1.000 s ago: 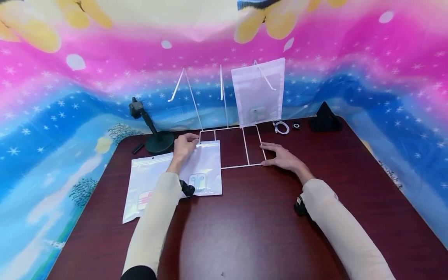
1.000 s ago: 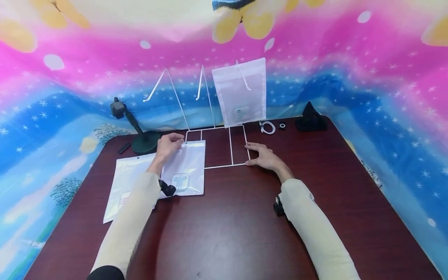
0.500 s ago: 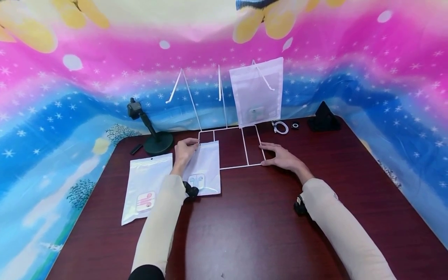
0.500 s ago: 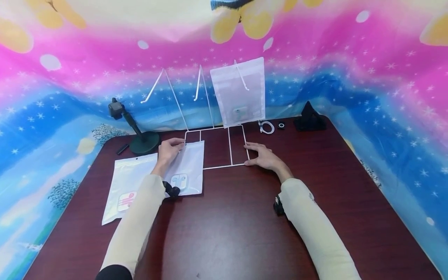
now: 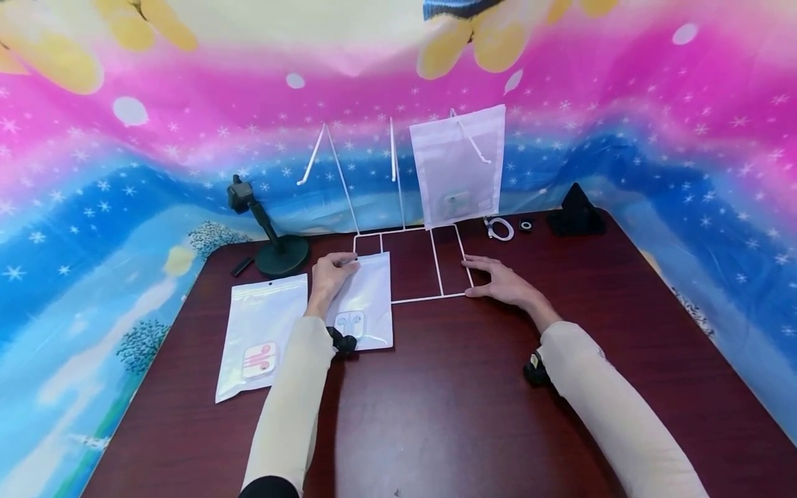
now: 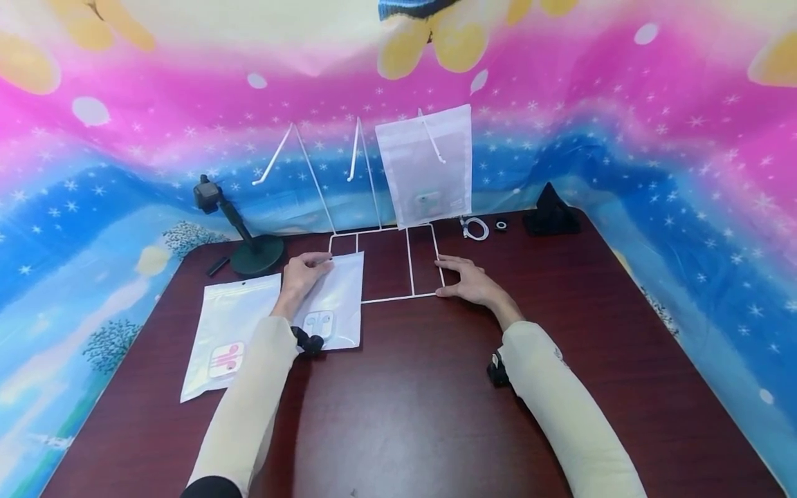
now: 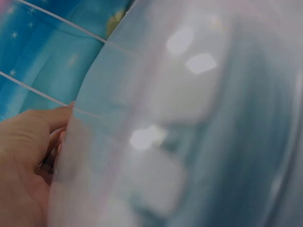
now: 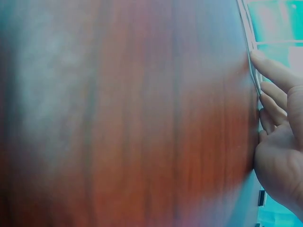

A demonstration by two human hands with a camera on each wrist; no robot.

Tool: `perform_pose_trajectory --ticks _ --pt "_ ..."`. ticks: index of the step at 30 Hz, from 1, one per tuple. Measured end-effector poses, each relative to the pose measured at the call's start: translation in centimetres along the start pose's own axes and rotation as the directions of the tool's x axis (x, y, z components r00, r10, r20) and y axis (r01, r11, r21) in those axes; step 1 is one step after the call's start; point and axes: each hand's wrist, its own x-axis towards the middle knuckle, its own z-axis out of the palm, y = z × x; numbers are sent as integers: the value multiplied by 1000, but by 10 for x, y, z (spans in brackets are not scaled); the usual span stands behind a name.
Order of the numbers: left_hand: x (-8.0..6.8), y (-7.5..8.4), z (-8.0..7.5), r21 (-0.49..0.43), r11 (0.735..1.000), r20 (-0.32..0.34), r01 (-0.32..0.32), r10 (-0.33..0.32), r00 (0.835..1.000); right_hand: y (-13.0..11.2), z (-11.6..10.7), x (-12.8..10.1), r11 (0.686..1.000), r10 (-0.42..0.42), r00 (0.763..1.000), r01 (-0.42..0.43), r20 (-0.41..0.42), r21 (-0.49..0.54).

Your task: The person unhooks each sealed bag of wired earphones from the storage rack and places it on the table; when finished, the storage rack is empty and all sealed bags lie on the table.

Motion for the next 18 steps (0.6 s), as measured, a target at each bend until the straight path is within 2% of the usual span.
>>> perform_pose_trajectory --ticks 3,6,10,15,18 --pt "1 -2 0 28 999 3 -19 19 1000 -1 0 0 1000 -9 1000 10 6 -15" --pt "2 -4 1 47 999 0 -7 7 1000 -1 -2 0 999 -30 999 31 27 -33" --pt "4 -6 5 71 997 18 0 -1 1000 -2 -16 0 998 -53 998 52 22 36" --pt "5 -5 9 89 996 26 -19 17 1000 -13 -57 1 973 -21 995 44 -103 225" --pt "5 -3 8 97 994 31 -41 38 999 -26 -88 3 963 24 977 35 -213 268"
